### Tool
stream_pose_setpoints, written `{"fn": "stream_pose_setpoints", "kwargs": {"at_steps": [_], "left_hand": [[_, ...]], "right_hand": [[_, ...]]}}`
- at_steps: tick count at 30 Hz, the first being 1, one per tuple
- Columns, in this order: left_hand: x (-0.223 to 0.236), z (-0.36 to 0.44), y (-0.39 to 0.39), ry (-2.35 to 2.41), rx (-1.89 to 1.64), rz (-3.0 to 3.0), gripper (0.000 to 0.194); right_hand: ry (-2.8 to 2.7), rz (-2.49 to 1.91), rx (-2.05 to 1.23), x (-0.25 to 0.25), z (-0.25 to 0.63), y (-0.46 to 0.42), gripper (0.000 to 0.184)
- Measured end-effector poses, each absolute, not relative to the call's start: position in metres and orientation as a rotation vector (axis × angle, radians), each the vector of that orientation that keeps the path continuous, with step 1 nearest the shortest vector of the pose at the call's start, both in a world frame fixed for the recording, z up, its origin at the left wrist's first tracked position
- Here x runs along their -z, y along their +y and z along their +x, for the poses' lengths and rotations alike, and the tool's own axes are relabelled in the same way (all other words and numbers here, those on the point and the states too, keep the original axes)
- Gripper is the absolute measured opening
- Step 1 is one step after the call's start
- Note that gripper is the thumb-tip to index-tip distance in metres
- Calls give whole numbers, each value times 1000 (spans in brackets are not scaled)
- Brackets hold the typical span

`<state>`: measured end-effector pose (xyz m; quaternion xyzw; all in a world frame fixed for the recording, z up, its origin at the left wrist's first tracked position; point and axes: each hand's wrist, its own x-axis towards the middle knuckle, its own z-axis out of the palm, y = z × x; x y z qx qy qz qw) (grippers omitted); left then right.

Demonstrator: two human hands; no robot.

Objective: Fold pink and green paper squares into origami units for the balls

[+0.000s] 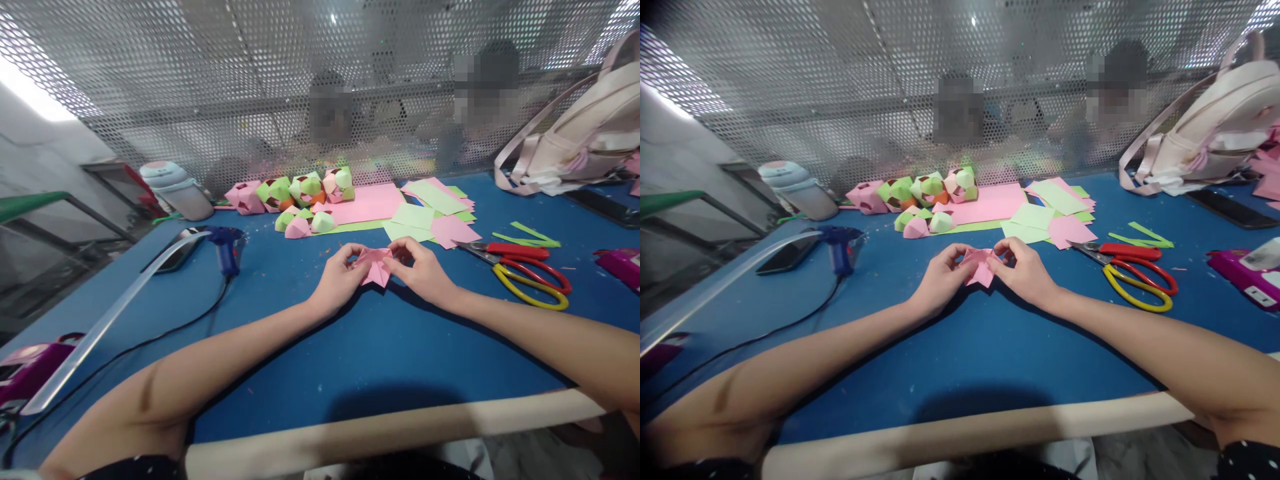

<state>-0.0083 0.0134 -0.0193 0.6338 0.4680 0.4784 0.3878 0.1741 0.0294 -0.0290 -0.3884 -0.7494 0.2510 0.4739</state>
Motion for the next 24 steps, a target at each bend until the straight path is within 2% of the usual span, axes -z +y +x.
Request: {"fn": "stream_pose_setpoints", "kwargs": {"at_steps": [4, 12, 22, 24], "left_hand": [[19, -7, 13, 1169, -1181, 1555, 19], [21, -6, 13, 1170, -1161, 1501, 20], [21, -7, 15, 1211, -1241, 1529, 15], [21, -8, 15, 1214, -1239, 1557, 14]], "right_hand": [[-1822, -895, -559, 28, 174, 29, 10], [-1882, -802, -485, 28, 173, 29, 20], [-1945, -808, -456, 29, 173, 25, 13], [-1936, -876, -496, 30, 173, 25, 19]]}}
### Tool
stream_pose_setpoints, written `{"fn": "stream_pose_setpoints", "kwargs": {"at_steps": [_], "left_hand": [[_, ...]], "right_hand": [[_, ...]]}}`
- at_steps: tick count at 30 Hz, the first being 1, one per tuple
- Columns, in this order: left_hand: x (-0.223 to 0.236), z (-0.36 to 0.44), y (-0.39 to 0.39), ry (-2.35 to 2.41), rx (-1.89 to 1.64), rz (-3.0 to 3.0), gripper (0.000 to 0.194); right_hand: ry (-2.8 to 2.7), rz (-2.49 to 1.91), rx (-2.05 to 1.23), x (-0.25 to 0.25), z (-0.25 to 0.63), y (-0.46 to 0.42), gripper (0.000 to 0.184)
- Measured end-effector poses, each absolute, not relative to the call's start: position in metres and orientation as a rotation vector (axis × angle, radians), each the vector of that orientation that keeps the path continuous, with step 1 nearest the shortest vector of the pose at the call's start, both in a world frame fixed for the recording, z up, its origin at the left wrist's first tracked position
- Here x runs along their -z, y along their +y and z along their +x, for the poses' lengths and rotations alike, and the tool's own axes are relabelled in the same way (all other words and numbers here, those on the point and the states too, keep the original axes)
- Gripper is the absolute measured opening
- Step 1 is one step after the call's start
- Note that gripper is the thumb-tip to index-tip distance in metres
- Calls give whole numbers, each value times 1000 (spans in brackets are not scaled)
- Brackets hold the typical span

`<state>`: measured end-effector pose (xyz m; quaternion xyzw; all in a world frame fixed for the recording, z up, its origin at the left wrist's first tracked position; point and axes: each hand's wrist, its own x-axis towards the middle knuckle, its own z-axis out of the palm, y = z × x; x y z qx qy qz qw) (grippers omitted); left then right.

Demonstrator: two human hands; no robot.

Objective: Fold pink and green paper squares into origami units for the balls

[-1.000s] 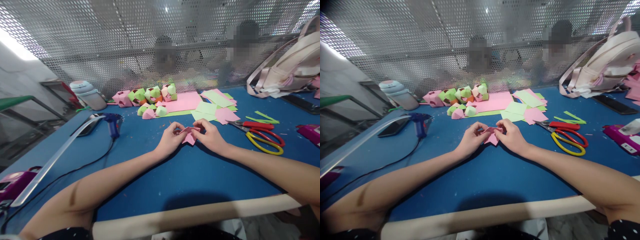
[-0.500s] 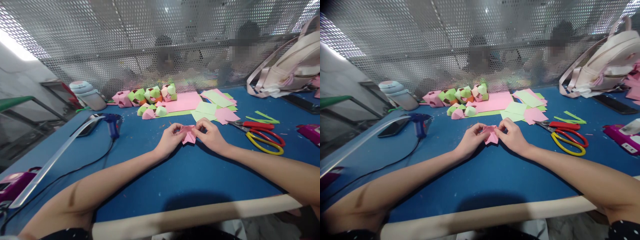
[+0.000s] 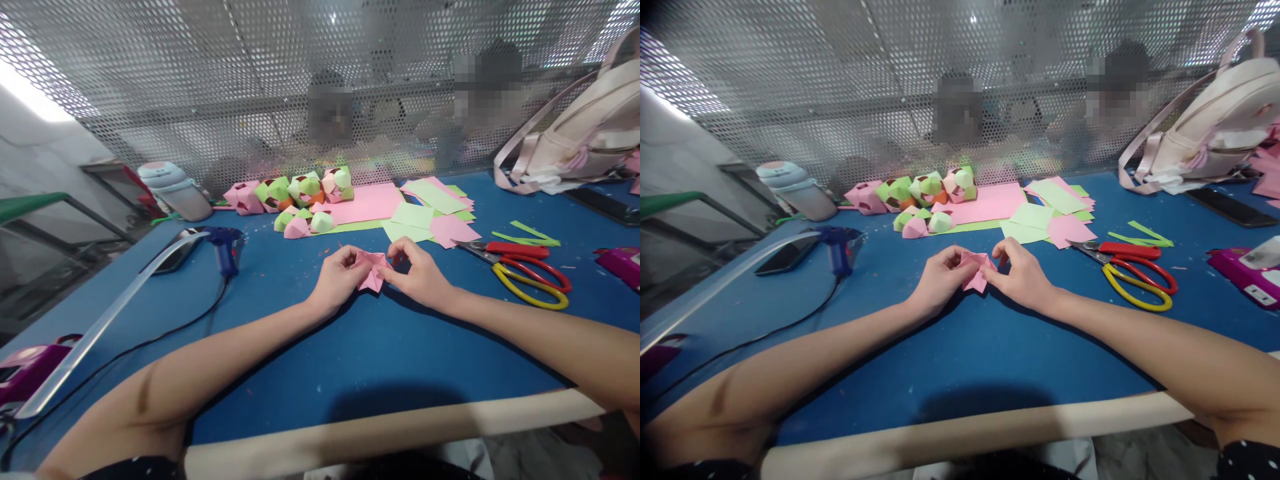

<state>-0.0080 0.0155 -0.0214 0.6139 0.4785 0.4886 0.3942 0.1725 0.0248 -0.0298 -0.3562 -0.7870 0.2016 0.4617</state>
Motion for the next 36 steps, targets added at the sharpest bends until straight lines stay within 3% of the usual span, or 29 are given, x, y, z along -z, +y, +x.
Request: {"fn": "stream_pose_setpoints", "kwargs": {"at_steps": [10, 27, 36], "left_hand": [[24, -6, 9, 1264, -1188, 1834, 9], [26, -8, 13, 1313, -1143, 1751, 9], [22, -7, 11, 1432, -1162, 1856, 5]], "right_hand": [[-2026, -975, -494, 29, 169, 23, 19], [-2018, -994, -508, 28, 165, 19, 17], [-2074, -1030, -415, 30, 165, 21, 25]]}}
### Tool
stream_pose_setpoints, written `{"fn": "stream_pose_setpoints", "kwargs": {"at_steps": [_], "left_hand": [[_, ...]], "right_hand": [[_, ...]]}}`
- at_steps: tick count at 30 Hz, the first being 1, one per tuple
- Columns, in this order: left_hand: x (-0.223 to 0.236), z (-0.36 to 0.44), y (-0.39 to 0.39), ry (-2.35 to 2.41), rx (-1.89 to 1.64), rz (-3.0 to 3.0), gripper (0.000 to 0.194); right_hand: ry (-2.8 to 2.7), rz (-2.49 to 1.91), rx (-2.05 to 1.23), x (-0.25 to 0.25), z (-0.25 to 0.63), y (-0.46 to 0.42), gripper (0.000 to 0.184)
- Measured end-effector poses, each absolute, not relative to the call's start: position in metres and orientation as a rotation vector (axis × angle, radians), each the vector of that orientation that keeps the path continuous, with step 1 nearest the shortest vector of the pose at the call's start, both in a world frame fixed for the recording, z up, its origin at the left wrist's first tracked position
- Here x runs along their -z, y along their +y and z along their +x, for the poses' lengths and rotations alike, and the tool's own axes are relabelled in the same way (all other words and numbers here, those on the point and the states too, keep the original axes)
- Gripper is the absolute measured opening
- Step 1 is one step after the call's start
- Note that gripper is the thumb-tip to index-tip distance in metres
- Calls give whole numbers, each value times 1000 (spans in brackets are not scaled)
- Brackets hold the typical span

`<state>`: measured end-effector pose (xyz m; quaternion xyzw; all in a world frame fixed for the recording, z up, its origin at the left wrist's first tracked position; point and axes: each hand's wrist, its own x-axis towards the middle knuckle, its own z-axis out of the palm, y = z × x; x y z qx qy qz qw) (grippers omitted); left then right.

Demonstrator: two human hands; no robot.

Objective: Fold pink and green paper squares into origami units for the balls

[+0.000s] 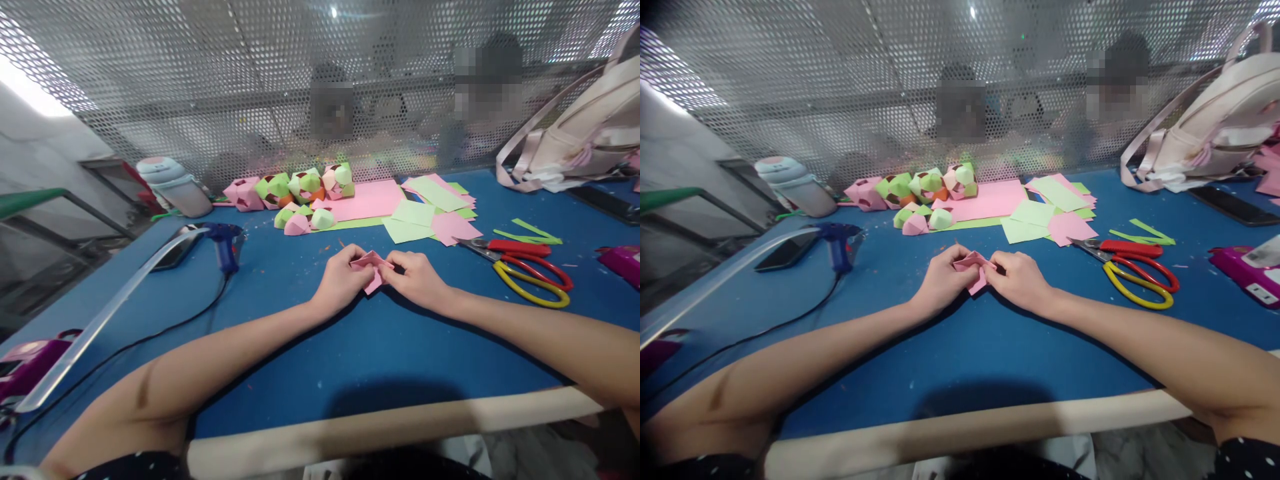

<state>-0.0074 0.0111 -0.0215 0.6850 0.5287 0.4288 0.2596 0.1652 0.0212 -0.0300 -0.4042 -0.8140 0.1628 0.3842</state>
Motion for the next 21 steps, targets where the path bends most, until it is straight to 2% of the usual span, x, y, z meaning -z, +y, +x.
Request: {"fn": "stream_pose_setpoints", "kwargs": {"at_steps": [7, 11, 13, 21], "left_hand": [[19, -7, 11, 1273, -1168, 1697, 13], [15, -9, 11, 1164, -1195, 1588, 32], [15, -10, 11, 1130, -1199, 1546, 36], [20, -10, 15, 1250, -1087, 1682, 14]], "right_hand": [[-1959, -1084, -580, 30, 169, 25, 32], [-1922, -1092, -654, 29, 170, 27, 31], [-1914, -1091, -667, 28, 169, 28, 31], [-1993, -1020, -535, 29, 170, 25, 27]]}}
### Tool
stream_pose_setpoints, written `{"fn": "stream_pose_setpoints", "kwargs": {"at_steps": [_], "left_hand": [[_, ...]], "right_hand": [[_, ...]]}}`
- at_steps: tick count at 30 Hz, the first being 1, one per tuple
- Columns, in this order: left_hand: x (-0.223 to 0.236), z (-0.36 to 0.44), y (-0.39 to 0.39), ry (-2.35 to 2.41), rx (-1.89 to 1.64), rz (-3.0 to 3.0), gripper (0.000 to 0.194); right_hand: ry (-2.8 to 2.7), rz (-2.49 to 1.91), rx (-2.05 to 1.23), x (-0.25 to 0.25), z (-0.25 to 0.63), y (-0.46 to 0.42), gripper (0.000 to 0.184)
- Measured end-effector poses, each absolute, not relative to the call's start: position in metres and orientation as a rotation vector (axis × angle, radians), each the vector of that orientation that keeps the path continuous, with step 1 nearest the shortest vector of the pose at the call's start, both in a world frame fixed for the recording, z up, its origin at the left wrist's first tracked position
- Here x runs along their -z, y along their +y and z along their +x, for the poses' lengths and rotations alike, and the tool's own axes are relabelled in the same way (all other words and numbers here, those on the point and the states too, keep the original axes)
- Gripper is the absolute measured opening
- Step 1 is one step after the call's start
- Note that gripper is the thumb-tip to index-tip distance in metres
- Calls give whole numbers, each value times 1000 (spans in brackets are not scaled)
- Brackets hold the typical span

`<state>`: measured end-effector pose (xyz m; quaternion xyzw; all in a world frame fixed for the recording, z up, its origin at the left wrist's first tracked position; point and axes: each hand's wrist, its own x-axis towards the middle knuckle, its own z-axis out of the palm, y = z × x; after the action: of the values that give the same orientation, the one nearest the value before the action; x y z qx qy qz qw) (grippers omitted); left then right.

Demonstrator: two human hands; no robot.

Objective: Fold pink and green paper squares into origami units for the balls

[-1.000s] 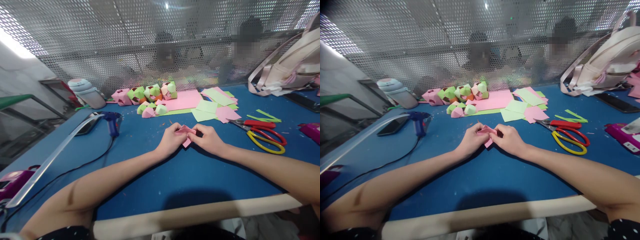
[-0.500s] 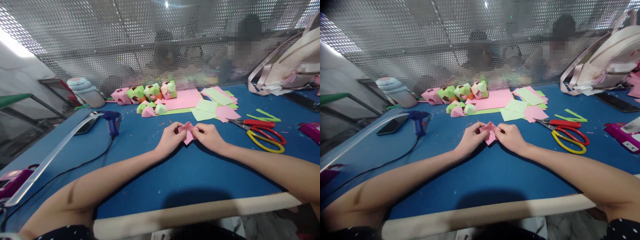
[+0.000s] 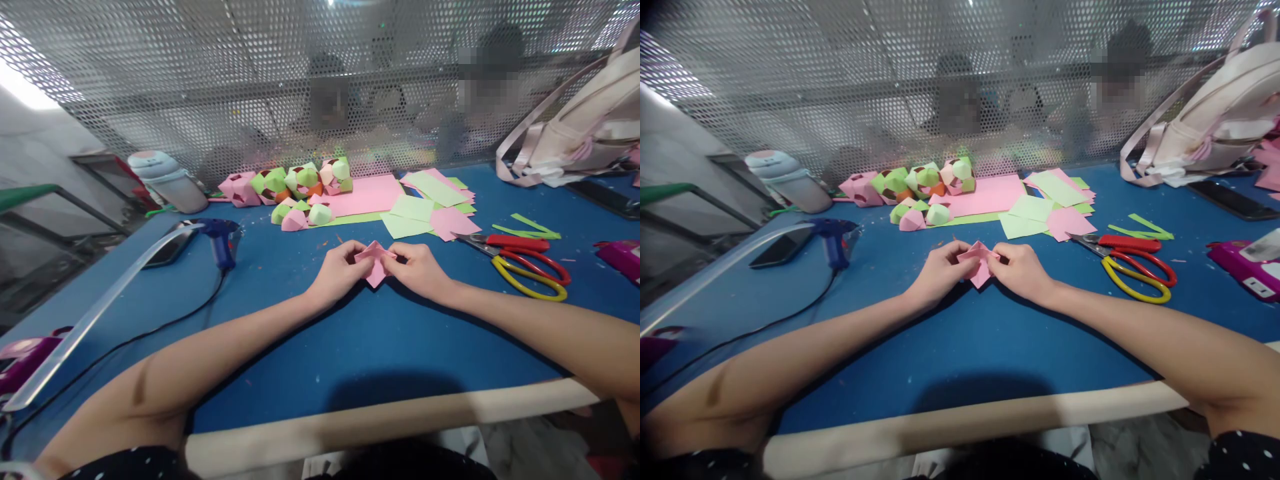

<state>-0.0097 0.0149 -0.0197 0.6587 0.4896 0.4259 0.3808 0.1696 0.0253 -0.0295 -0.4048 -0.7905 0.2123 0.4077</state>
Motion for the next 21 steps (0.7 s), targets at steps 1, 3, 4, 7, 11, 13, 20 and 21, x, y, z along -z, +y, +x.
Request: {"fn": "stream_pose_setpoints", "kwargs": {"at_steps": [1, 3, 4, 7, 11, 13, 20, 21], "left_hand": [[21, -10, 15, 1276, -1081, 1741, 11], [23, -11, 16, 1317, -1086, 1840, 6], [25, -11, 16, 1333, -1096, 1868, 5], [26, -12, 16, 1367, -1119, 1884, 5], [24, -11, 13, 1340, -1085, 1865, 6], [23, -10, 12, 1299, -1050, 1874, 9], [23, -11, 12, 1304, -1051, 1890, 21], [23, -11, 12, 1304, -1046, 1896, 22]], "right_hand": [[-2012, -1008, -487, 30, 169, 24, 27], [-2047, -998, -396, 30, 169, 23, 27], [-2060, -999, -363, 30, 169, 23, 26], [-2099, -979, -333, 31, 168, 23, 24], [-2165, -909, -276, 32, 170, 24, 32], [-2189, -901, -248, 33, 171, 24, 33], [-2162, -872, -270, 34, 171, 25, 27], [-2158, -865, -264, 33, 171, 25, 28]]}}
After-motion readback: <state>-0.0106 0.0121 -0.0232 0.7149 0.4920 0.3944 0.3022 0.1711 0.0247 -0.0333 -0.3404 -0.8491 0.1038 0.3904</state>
